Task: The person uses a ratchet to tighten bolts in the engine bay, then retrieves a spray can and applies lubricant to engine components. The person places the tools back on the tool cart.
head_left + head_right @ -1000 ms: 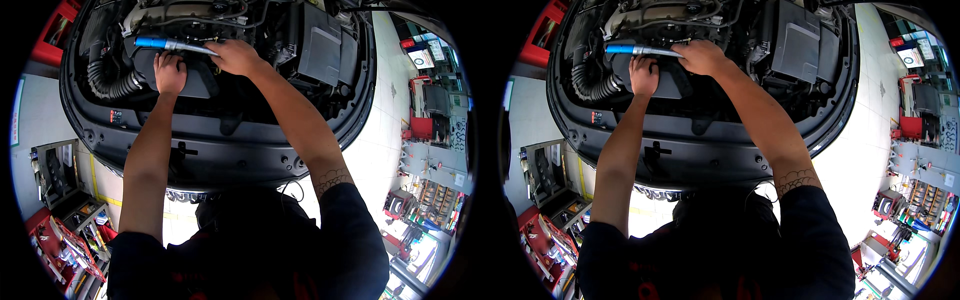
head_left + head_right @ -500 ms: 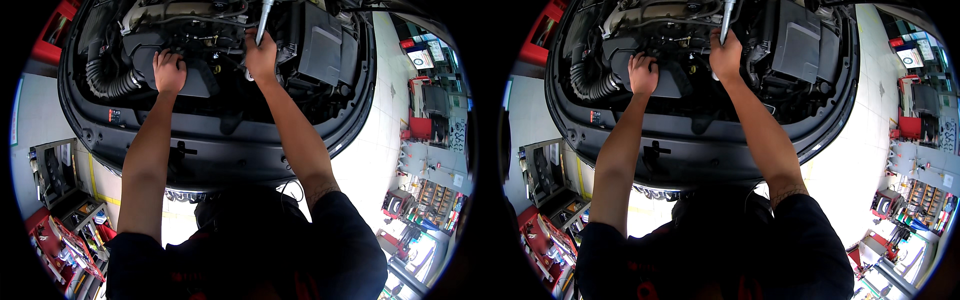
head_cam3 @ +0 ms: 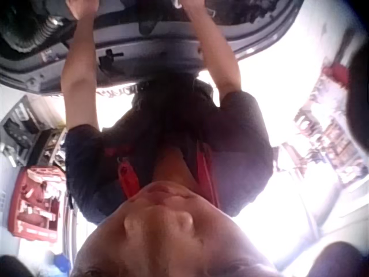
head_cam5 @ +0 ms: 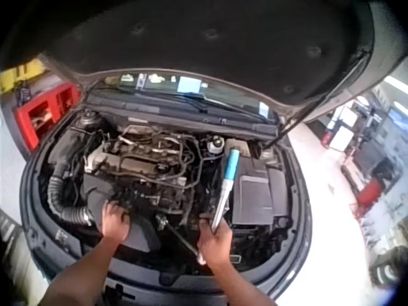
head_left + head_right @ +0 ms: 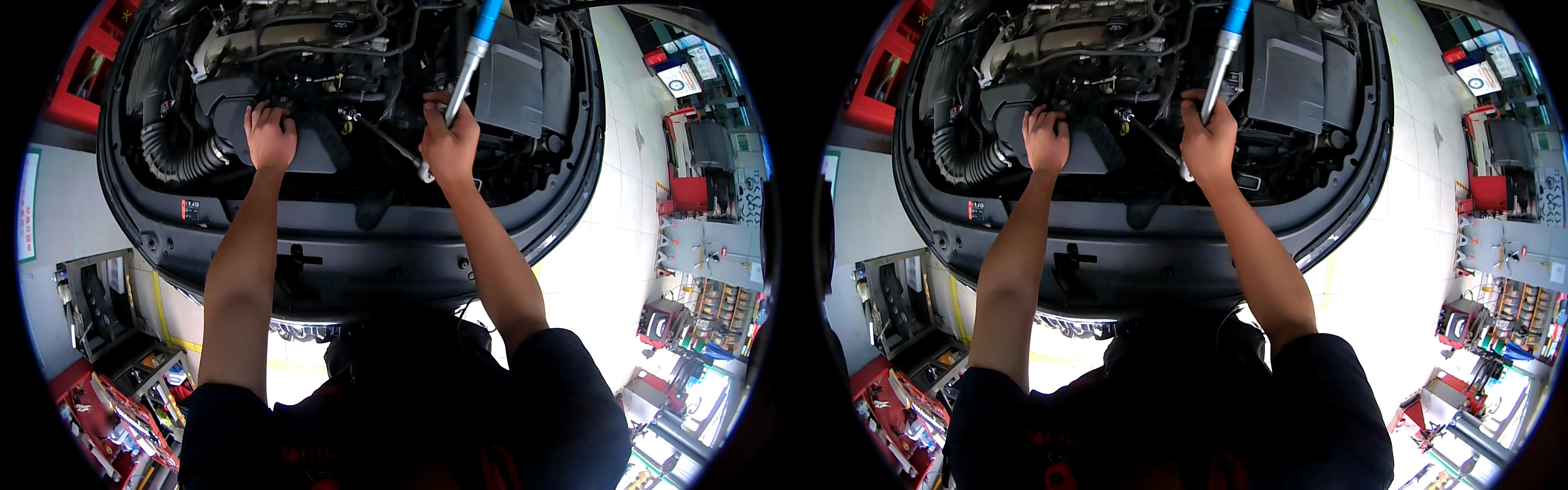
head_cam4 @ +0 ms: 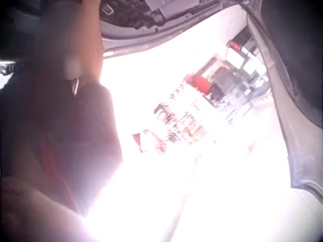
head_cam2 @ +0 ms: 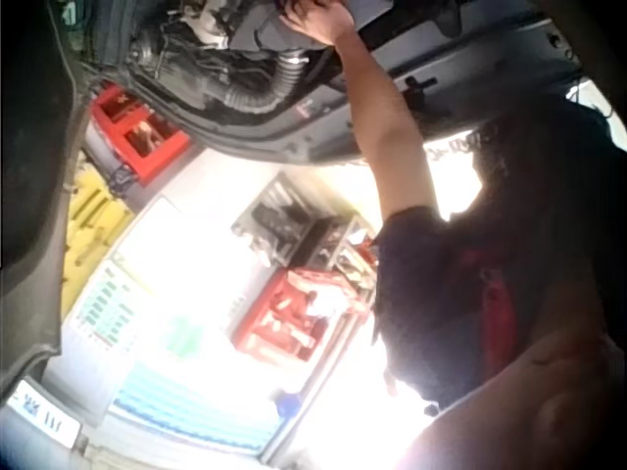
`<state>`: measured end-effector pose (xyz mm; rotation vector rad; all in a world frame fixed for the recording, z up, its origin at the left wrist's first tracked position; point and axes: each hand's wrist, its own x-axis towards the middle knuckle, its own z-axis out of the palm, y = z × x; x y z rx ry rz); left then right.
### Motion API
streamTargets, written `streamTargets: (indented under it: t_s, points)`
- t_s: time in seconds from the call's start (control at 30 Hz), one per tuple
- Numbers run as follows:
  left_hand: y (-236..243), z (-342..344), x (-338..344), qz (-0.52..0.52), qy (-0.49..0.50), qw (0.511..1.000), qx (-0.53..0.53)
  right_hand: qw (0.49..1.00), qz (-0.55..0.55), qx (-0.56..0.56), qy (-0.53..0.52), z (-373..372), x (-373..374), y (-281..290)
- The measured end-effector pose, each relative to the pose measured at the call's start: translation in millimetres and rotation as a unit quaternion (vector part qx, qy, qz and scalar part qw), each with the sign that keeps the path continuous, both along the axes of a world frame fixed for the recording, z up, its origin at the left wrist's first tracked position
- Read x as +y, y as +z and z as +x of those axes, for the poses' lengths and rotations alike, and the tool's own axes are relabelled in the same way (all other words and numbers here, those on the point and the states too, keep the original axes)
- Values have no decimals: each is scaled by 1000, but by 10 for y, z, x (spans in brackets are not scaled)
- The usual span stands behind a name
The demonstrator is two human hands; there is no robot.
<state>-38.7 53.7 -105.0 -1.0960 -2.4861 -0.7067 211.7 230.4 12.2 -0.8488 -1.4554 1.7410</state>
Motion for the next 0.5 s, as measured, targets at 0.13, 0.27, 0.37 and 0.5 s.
streamTargets:
  t_s: [0.13,0.27,0.37,0.5]
  points:
    - [-10,10,44,-1,-1,1000,0,999,-5,51,-2,461,12,376]
    - [-17,-6,3,-15,-4,1000,10,993,53,109,-10,1061,68,690]
    - [-75,-75,-1,-27,-6,1000,14,961,149,229,-36,1514,347,587]
    - [-81,-121,-14,-58,-3,997,44,895,94,435,-35,2005,855,363]
